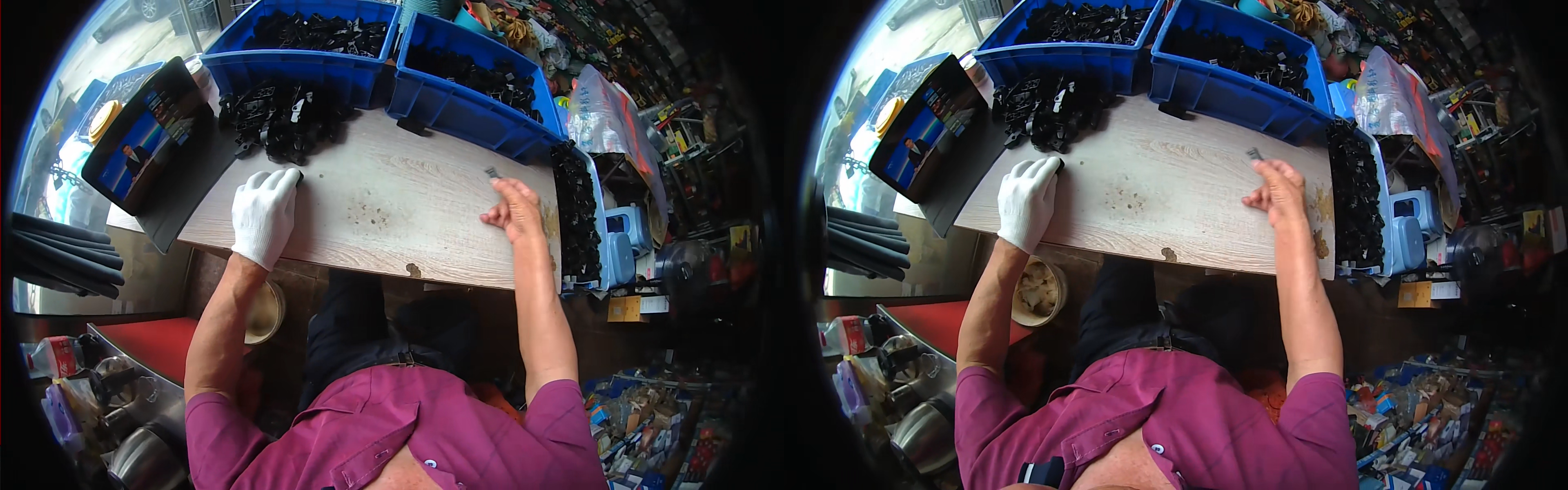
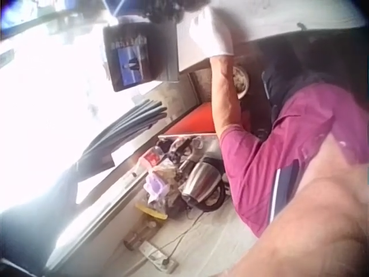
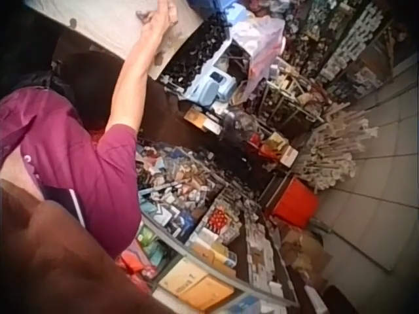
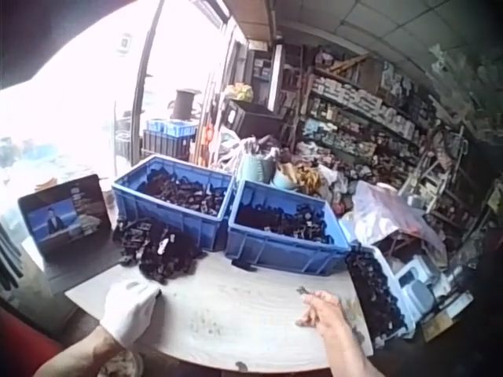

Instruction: Manually assembling small black plastic components at a workbench.

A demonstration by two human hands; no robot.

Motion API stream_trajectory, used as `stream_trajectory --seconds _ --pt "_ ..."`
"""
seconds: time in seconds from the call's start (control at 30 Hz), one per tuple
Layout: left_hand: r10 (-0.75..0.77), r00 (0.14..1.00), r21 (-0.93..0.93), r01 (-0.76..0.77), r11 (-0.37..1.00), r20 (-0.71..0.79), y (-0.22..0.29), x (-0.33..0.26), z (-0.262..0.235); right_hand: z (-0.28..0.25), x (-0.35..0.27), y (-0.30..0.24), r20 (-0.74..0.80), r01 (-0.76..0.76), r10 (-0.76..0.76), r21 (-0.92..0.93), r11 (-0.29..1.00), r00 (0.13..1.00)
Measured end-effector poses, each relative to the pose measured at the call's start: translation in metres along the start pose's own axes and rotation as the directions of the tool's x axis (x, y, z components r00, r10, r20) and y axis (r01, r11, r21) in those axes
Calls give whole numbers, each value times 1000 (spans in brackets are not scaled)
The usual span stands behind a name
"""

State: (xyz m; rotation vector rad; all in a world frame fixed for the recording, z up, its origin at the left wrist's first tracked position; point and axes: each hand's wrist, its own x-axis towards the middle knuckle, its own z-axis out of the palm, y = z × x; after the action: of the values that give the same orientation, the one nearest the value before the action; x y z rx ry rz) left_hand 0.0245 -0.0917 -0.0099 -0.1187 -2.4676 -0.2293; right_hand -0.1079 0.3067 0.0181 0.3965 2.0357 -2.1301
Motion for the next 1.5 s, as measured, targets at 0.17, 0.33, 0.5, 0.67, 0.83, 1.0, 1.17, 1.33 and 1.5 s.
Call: stream_trajectory --seconds 0.17,0.33,0.5,0.67,0.83,1.0,1.17,1.33,1.5 --pt "49 999 -111 -48 993 9 25 14 8 -86 39 -33 -622 179 -95 73 981 777" --pt "79 997 -173 -74 982 24 47 29 23 -56 38 -19 -431 98 -92 -9 995 897" --pt "64 998 -216 -61 975 8 50 36 31 43 28 -19 -36 67 -74 -147 987 997" --pt "34 999 -275 -31 961 7 50 38 30 113 38 -15 59 122 -110 -281 952 992" --pt "1 1000 -306 4 952 18 47 37 31 148 53 -10 51 201 -200 -462 864 978" --pt "-13 1000 -336 10 942 -7 46 38 31 161 52 -9 102 234 -212 -536 811 972" --pt "-120 992 -434 125 892 39 43 37 29 160 48 -8 115 162 -121 -489 857 986" --pt "-400 908 -701 365 613 123 35 34 38 155 15 5 231 64 -28 -150 987 972" --pt "-454 849 -907 384 175 272 65 55 65 165 -27 29 373 131 -143 58 990 917"
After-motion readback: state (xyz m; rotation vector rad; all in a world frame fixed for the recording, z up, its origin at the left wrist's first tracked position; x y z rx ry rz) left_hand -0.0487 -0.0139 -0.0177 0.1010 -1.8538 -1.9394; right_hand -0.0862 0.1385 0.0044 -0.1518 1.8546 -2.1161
